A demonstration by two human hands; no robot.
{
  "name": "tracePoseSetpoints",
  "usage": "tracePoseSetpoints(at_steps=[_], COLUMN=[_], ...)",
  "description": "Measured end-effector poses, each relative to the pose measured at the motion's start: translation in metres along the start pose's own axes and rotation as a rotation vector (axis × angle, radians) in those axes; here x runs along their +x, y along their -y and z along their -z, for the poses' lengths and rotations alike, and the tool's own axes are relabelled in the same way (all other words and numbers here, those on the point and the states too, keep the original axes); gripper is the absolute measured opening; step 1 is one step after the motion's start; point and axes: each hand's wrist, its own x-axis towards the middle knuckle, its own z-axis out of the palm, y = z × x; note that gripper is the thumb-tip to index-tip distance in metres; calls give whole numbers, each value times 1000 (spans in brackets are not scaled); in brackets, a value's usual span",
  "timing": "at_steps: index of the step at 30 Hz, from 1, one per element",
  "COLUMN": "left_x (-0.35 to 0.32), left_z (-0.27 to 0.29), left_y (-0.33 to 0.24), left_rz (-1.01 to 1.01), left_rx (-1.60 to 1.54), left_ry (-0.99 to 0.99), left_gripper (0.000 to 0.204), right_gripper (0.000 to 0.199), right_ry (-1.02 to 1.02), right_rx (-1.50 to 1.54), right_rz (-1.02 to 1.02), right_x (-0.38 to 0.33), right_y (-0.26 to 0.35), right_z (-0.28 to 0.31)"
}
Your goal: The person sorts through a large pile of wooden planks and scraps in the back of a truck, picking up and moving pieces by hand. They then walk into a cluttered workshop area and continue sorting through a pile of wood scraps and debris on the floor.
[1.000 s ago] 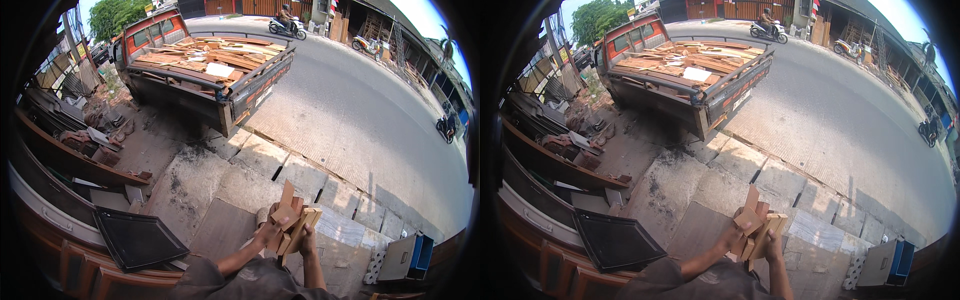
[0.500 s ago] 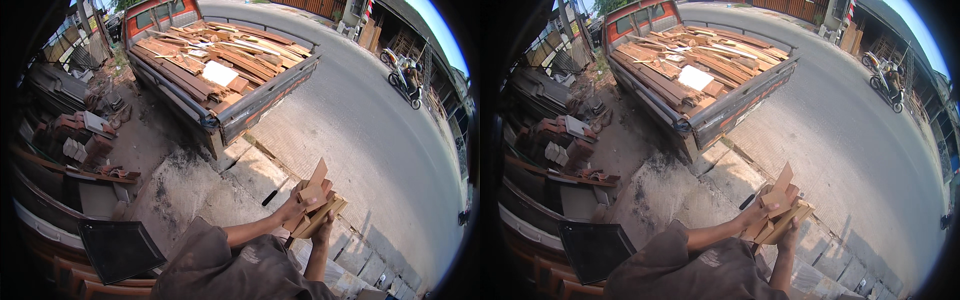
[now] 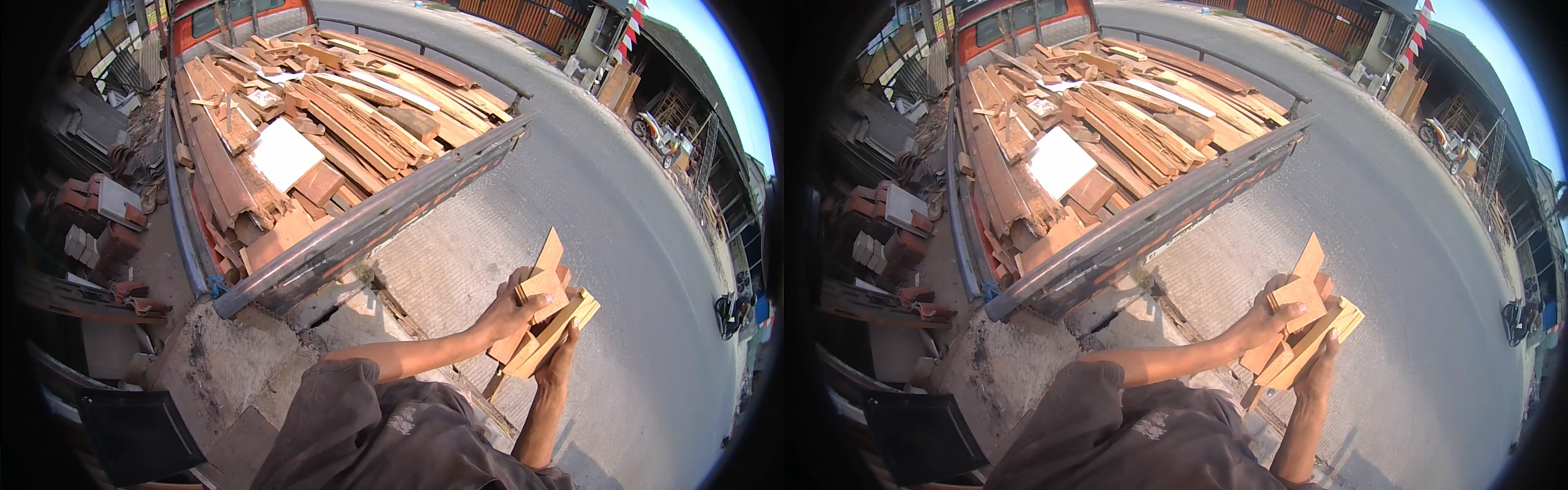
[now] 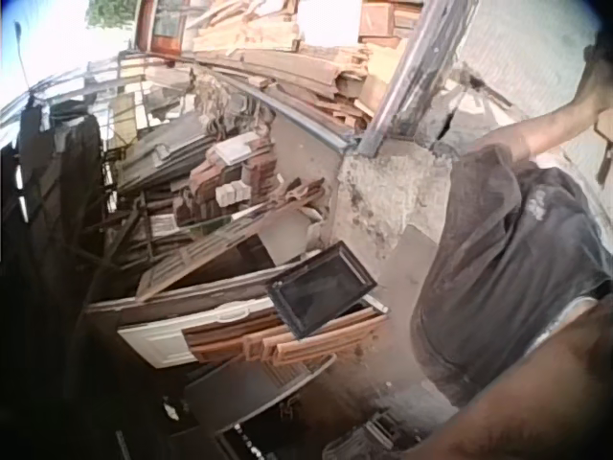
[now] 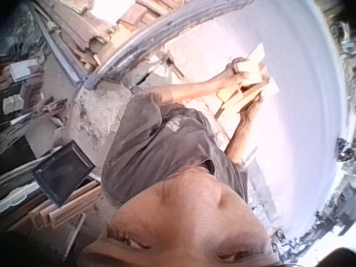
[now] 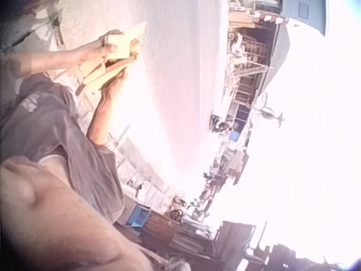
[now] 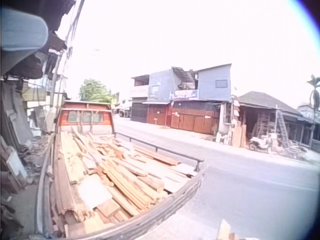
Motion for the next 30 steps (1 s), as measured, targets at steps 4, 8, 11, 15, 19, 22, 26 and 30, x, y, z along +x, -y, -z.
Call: tracePoseSetpoints(at_steps=[4, 8, 11, 15, 19, 22, 26, 30], left_x=[129, 244, 332, 443, 538, 560, 599, 623], left_z=[56, 101, 135, 185, 255, 315, 371, 407], left_y=[-21, -61, -78, -113, -127, -141, -120, -72], left_rz=[-113, -215, -300, -384, -508, -384, -251, -171], left_rx=[115, 242, 466, 534, 489, 326, 108, 139], left_ry=[-60, -68, -89, -117, -312, -270, -485, -855], left_gripper=[76, 75, 83, 88, 85, 72, 61, 75], right_gripper=[82, 82, 76, 68, 84, 85, 83, 83], right_ry=[-50, -62, -15, 5, 117, 373, 711, 978], right_rx=[53, 102, 181, 208, 102, 59, 48, -50], right_rz=[56, 246, 389, 519, 528, 456, 305, 70], right_x=[135, 265, 360, 473, 588, 673, 756, 836], right_y=[26, 55, 87, 131, 151, 143, 121, 75], right_z=[-42, -70, -98, -143, -211, -257, -317, -342])
